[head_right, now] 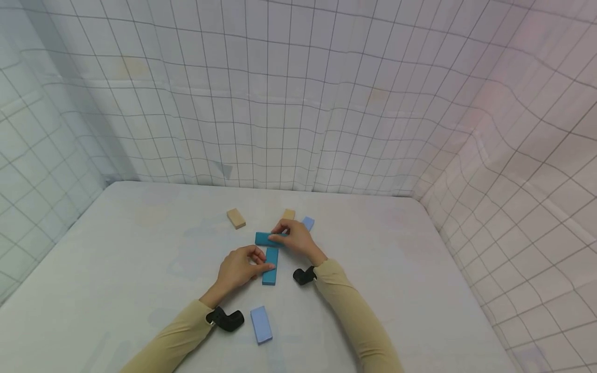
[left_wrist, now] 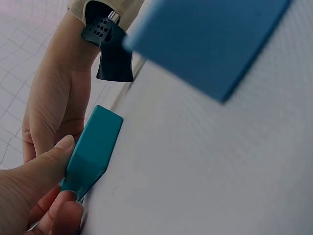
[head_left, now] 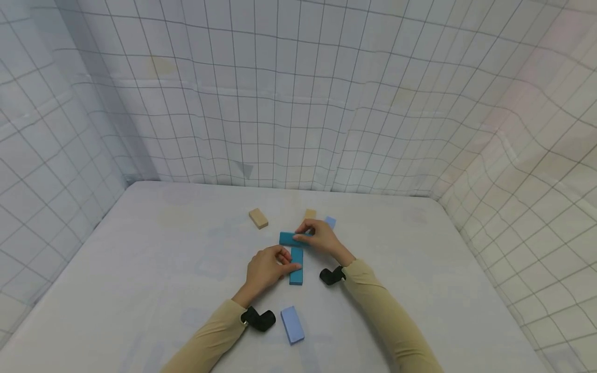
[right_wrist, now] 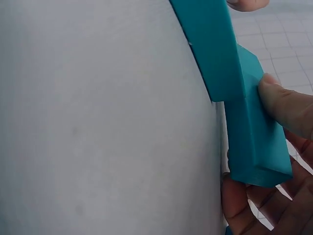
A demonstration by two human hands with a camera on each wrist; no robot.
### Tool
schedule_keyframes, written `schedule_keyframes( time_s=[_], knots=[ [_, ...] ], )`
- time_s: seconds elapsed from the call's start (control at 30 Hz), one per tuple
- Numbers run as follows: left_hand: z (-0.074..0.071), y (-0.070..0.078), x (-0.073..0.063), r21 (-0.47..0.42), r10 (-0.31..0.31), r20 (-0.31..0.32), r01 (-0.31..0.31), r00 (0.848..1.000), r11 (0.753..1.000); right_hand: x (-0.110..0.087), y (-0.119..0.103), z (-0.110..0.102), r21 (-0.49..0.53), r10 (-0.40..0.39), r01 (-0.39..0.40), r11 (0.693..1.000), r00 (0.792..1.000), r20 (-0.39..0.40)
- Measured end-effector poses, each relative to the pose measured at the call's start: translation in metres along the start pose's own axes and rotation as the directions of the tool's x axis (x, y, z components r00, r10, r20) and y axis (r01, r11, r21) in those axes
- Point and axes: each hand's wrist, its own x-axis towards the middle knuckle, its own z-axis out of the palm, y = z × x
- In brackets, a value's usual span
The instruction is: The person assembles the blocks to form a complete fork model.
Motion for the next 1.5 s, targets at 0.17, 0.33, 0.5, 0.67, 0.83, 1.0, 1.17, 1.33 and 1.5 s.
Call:
schedule_keyframes(
  time_s=[0.17,0.33,0.5,0.67,0.83,1.0,1.17,1.33,1.5],
  knots=[
    [-0.0006,-0.0002,-0.0016,0.0,-0.007,0.0,0.007,1.0,1.0,0.0005,-0.0019,0.0018,0.002,0.008,-0.009,1.0,1.0,0.022],
    [-0.002,0.0009,-0.0025,-0.012,-0.006,0.0,0.006,1.0,1.0,0.0005,-0.0055,0.002,-0.001,0.0,0.0,1.0,0.999,0.034],
    [-0.0026,0.0014,-0.0026,-0.009,-0.014,0.008,0.014,1.0,1.0,0.0009,-0.0077,0.0022,-0.003,0.02,-0.02,1.0,0.999,0.036],
    [-0.0026,0.002,-0.0024,-0.015,-0.013,0.006,0.013,1.0,1.0,0.0018,-0.0085,0.0019,-0.007,0.028,-0.028,1.0,0.999,0.037],
    [-0.002,0.0026,-0.002,-0.017,-0.019,0.004,0.019,1.0,1.0,0.0028,-0.0087,0.0014,-0.014,0.049,-0.048,0.999,0.998,0.047],
    [-0.0012,0.0023,-0.002,-0.022,-0.024,0.002,0.024,1.0,0.999,0.0035,-0.0089,0.0011,-0.026,0.068,-0.067,0.997,0.996,0.054],
    [-0.0008,0.0021,-0.0018,-0.023,-0.025,-0.002,0.025,1.0,0.999,0.0043,-0.0092,0.001,-0.03,0.086,-0.085,0.996,0.995,0.053],
    [-0.0007,0.0025,-0.0019,-0.02,-0.015,-0.007,0.014,1.0,1.0,0.0045,-0.0084,0.0007,-0.029,0.084,-0.082,0.996,0.995,0.055],
    [-0.0002,0.0025,-0.0021,-0.007,-0.007,-0.013,0.007,1.0,1.0,0.0047,-0.0052,0.0002,-0.017,0.075,-0.074,0.997,0.995,0.068]
  ],
)
